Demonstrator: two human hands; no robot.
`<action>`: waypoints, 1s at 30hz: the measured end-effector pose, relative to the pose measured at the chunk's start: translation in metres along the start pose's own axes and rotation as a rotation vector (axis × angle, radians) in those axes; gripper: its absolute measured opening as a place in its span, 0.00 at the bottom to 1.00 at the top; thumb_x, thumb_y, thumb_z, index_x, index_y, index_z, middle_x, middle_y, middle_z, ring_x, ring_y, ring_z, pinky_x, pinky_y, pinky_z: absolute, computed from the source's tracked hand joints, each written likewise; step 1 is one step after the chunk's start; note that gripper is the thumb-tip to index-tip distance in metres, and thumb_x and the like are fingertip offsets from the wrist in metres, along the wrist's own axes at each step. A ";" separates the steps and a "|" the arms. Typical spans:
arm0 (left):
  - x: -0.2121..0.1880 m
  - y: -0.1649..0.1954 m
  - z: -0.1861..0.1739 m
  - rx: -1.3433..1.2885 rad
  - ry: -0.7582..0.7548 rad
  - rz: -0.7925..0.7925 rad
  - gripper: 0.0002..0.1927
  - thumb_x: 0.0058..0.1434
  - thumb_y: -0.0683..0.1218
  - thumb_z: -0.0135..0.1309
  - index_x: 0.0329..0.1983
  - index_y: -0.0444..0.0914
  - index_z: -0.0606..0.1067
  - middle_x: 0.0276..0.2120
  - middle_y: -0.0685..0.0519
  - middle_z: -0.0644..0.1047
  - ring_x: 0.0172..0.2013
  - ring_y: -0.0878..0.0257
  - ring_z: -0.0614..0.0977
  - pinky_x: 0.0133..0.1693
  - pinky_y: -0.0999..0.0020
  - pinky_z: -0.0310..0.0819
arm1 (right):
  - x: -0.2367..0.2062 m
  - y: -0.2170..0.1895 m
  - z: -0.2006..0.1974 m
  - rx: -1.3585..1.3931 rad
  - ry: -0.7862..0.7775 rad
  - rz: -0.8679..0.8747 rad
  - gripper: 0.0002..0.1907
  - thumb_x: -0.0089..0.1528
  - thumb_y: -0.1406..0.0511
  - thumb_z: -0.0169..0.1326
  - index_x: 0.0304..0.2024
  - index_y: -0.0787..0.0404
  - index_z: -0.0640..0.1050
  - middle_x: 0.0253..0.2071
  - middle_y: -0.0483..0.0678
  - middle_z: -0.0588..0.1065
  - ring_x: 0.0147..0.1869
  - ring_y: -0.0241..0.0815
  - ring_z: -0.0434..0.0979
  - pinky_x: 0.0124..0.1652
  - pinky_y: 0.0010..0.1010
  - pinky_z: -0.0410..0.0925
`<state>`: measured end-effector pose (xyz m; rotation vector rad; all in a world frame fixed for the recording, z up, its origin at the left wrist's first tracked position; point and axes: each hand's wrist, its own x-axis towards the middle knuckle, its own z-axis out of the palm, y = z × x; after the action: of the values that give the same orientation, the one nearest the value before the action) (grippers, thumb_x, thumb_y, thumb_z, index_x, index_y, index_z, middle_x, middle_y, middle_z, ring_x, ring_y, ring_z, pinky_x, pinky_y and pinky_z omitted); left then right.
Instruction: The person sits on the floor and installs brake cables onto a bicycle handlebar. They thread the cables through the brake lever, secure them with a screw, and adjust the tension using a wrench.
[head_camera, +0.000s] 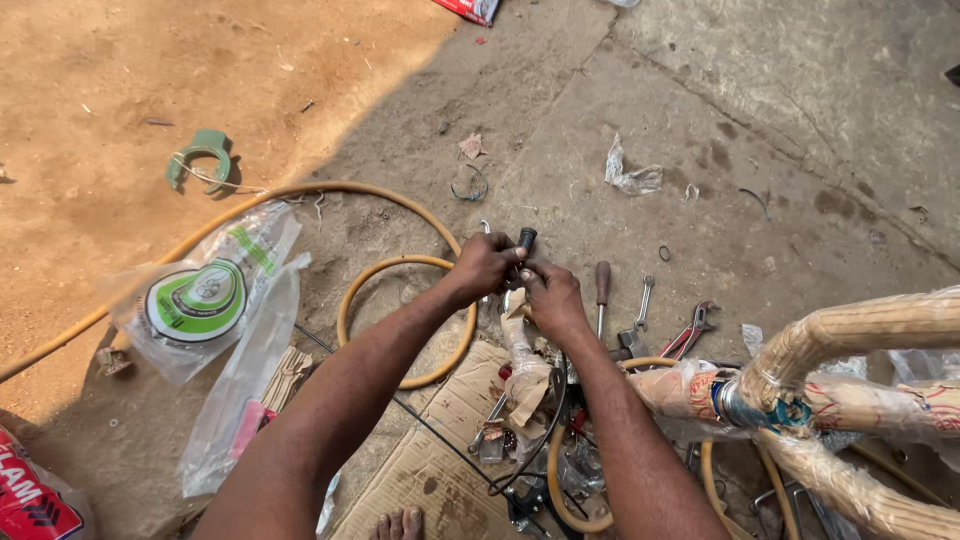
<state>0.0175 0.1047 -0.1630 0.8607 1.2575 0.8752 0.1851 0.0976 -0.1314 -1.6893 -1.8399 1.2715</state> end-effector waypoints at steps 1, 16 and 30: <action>0.005 -0.009 0.000 0.019 0.028 0.023 0.13 0.68 0.48 0.55 0.38 0.31 0.76 0.22 0.52 0.77 0.21 0.66 0.77 0.22 0.69 0.71 | 0.003 0.004 0.002 -0.008 -0.016 0.033 0.16 0.67 0.64 0.51 0.56 0.63 0.78 0.44 0.49 0.81 0.40 0.36 0.81 0.42 0.31 0.74; -0.035 0.009 -0.056 -0.204 0.276 0.261 0.14 0.68 0.50 0.58 0.32 0.35 0.77 0.20 0.57 0.74 0.18 0.70 0.73 0.20 0.72 0.68 | -0.027 -0.099 0.048 0.286 -0.105 0.240 0.15 0.68 0.64 0.50 0.55 0.61 0.79 0.32 0.46 0.76 0.25 0.32 0.71 0.24 0.28 0.65; -0.052 -0.067 -0.030 0.155 0.154 -0.040 0.10 0.65 0.47 0.59 0.37 0.34 0.81 0.25 0.52 0.79 0.23 0.65 0.75 0.26 0.68 0.71 | -0.059 0.015 0.098 -0.386 0.354 -0.385 0.23 0.58 0.74 0.51 0.57 0.66 0.77 0.43 0.55 0.80 0.41 0.44 0.81 0.38 0.36 0.73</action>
<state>-0.0120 0.0316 -0.2053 0.8998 1.4873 0.8327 0.1353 0.0053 -0.1781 -1.5027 -2.1333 0.4525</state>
